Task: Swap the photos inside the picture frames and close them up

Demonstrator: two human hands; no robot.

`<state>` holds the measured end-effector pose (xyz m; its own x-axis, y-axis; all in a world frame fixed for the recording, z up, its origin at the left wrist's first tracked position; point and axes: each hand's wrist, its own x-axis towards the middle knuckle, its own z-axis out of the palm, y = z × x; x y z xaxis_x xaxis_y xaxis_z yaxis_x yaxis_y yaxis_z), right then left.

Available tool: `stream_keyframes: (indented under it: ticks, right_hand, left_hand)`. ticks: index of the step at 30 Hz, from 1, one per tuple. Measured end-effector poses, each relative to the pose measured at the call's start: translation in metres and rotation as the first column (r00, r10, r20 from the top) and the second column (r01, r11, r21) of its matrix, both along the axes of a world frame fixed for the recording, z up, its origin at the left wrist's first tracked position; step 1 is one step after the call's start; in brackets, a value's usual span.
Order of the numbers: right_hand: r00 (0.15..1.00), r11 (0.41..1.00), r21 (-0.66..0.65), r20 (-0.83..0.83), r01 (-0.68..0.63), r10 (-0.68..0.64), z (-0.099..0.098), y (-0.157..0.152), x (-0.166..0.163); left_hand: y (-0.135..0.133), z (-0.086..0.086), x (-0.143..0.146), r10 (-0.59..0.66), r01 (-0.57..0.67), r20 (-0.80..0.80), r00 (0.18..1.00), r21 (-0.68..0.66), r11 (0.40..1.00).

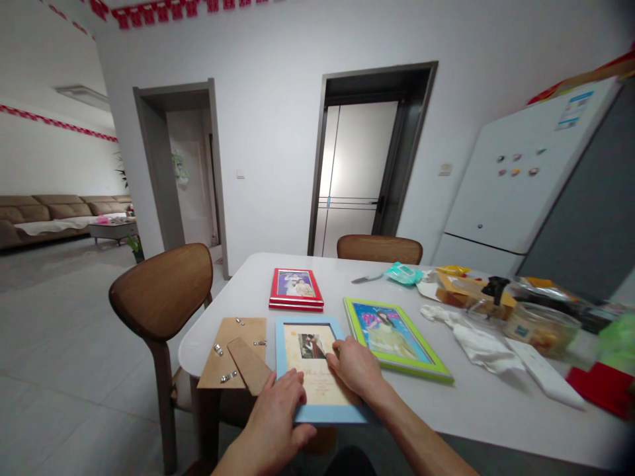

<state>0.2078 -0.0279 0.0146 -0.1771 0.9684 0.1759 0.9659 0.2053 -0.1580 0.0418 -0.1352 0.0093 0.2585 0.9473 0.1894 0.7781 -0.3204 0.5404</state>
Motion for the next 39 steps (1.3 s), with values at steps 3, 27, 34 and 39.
stream_keyframes:
  ticks: [3,27,34,39]
  right_hand:
    - [0.993,0.996,0.064,-0.100,-0.056,0.063,0.003,-0.012,-0.010]
    - [0.808,0.896,0.222,-0.388,-0.384,0.443,0.019,-0.058,-0.023]
    - [0.893,0.947,0.143,-0.318,-0.289,0.320,0.001,-0.054,0.042]
    - [0.910,0.942,0.173,-0.259,-0.286,0.324,-0.009,-0.051,0.043]
  left_hand:
    - [-0.005,-0.004,-0.025,0.065,-0.067,0.031,0.997,0.047,0.997]
    - [0.007,0.006,-0.045,0.314,-0.324,0.082,0.946,0.204,0.924]
    - [0.010,0.009,0.009,0.130,-0.136,0.073,0.989,0.083,0.987]
    - [0.014,0.009,0.011,0.105,-0.105,-0.003,0.994,0.089,0.991]
